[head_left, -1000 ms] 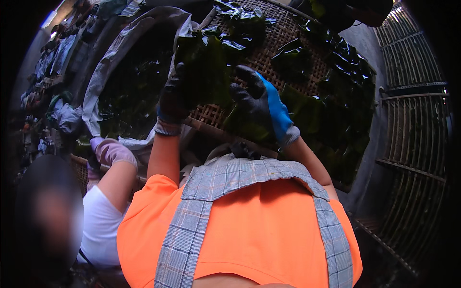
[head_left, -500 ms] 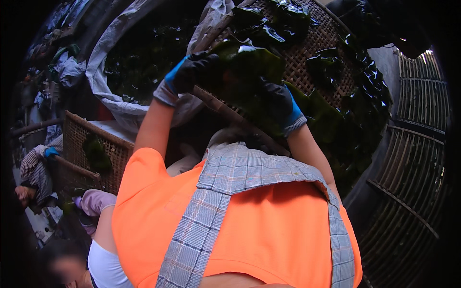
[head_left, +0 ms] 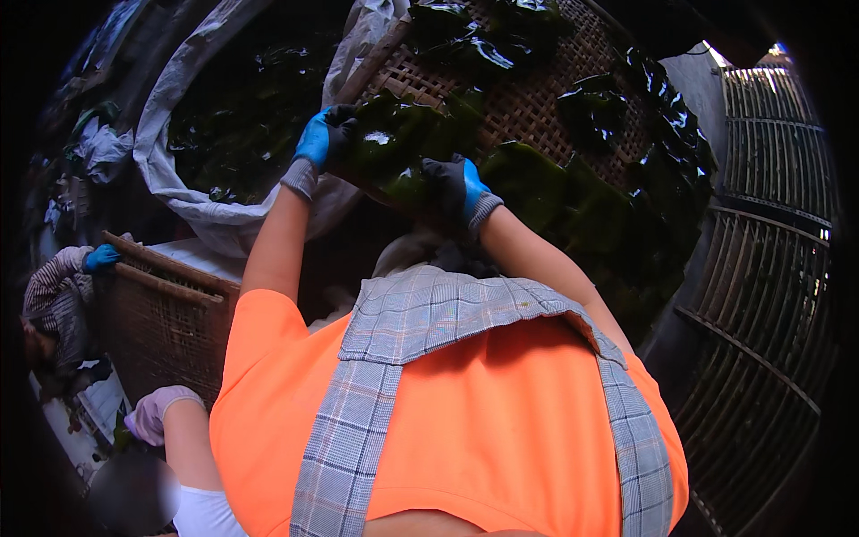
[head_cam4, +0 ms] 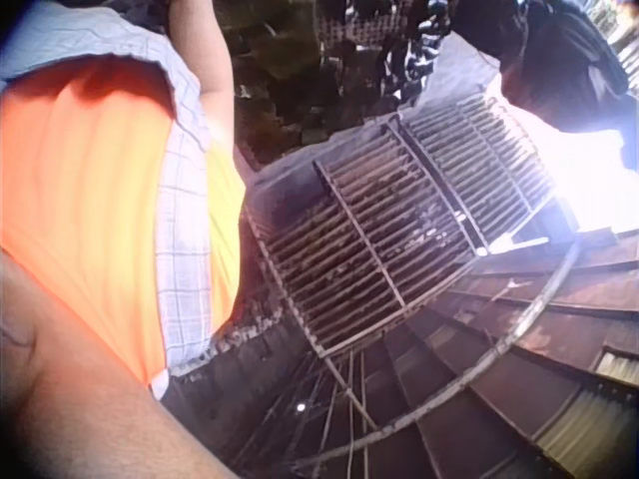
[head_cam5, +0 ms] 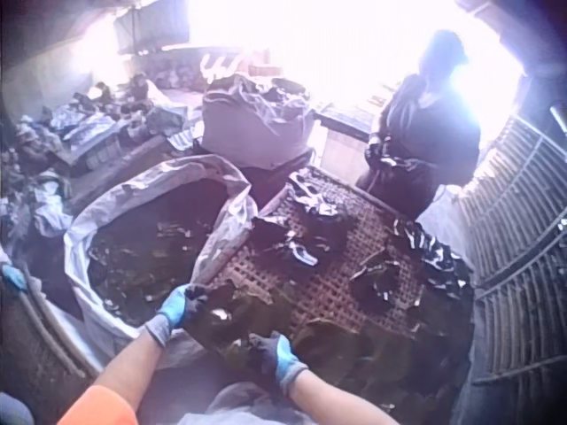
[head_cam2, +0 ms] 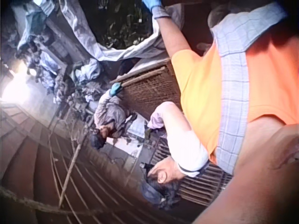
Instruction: The person folds large green leaves by hand and arranges them on a bamboo drying rack before placing the filled rack onto a storage shelf.
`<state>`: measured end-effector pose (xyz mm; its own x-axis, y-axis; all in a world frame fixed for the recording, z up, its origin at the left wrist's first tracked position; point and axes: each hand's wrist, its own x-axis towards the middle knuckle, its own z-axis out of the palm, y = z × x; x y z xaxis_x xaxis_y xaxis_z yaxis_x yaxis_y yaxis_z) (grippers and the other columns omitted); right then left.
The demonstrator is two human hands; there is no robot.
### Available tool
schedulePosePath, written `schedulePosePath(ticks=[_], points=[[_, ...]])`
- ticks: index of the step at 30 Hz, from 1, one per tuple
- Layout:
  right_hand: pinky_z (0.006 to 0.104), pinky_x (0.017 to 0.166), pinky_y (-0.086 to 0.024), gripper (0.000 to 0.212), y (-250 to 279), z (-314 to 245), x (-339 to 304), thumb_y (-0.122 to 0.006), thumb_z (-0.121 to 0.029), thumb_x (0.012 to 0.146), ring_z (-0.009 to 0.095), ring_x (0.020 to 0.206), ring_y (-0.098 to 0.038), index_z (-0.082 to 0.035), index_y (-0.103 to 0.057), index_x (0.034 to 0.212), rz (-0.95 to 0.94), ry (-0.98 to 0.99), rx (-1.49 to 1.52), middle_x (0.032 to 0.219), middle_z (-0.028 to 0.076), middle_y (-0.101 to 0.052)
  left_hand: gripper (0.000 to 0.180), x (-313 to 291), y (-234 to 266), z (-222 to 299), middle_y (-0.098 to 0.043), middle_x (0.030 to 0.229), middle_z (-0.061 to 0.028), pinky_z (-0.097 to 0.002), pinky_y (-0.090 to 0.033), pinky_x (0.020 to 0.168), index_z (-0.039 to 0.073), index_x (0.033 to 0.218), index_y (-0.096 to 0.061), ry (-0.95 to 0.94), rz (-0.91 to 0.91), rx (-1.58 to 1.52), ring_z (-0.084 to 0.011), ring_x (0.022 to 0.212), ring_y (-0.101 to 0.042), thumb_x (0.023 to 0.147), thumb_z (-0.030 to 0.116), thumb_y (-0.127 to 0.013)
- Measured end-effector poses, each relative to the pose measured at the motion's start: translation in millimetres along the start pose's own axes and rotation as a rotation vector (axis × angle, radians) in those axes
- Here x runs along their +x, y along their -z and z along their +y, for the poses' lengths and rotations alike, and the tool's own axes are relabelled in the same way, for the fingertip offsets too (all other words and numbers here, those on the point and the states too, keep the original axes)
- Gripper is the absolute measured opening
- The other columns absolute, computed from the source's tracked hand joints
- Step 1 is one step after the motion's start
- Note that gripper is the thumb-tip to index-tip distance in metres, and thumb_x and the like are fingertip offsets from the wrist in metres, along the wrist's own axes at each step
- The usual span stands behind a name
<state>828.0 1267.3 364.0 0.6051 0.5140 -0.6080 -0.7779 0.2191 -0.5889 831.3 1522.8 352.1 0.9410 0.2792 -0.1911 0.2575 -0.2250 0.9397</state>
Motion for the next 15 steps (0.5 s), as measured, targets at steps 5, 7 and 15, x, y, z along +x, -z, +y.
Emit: schedulePosePath(ticks=[5,7,15], points=[[0.0379,0.068,-0.05,0.039,-8,-73,-48,-0.063,-0.039,0.083,0.028,0.072,-0.065,-0.001,-0.065,0.087,0.499,0.401,-1.186,0.075,0.013,-0.067,0.022,-3,3,-18,-0.066,0.095,-0.0028,-0.0253,-0.047,0.081,0.002,0.105,-0.062,-0.045,0.042,-0.089,-0.0108,0.085,-0.059,0.083,0.002,-0.063],[0.0394,0.069,-0.049,0.043,-5,-102,-50,-0.064,-0.045,0.081,0.031,0.078,-0.064,-0.002,-0.062,0.089,0.591,0.434,-1.163,0.079,0.017,-0.066,0.023,-6,1,-8,-0.066,0.094,-0.0032,-0.0254,-0.047,0.079,0.002,0.105,-0.061,0.03,0.022,-0.111,-0.0105,0.084,-0.058,0.083,0.004,-0.064],[0.0424,0.084,-0.048,0.054,-2,-101,-7,-0.07,-0.043,0.074,0.034,0.1,-0.06,-0.005,-0.056,0.111,0.638,0.242,-1.499,0.109,0.019,-0.062,0.018,15,0,-12,-0.067,0.089,-0.0037,-0.026,-0.048,0.074,0.002,0.096,-0.064,-0.083,0.211,0.036,-0.0122,0.076,-0.06,0.08,0.007,-0.069]])
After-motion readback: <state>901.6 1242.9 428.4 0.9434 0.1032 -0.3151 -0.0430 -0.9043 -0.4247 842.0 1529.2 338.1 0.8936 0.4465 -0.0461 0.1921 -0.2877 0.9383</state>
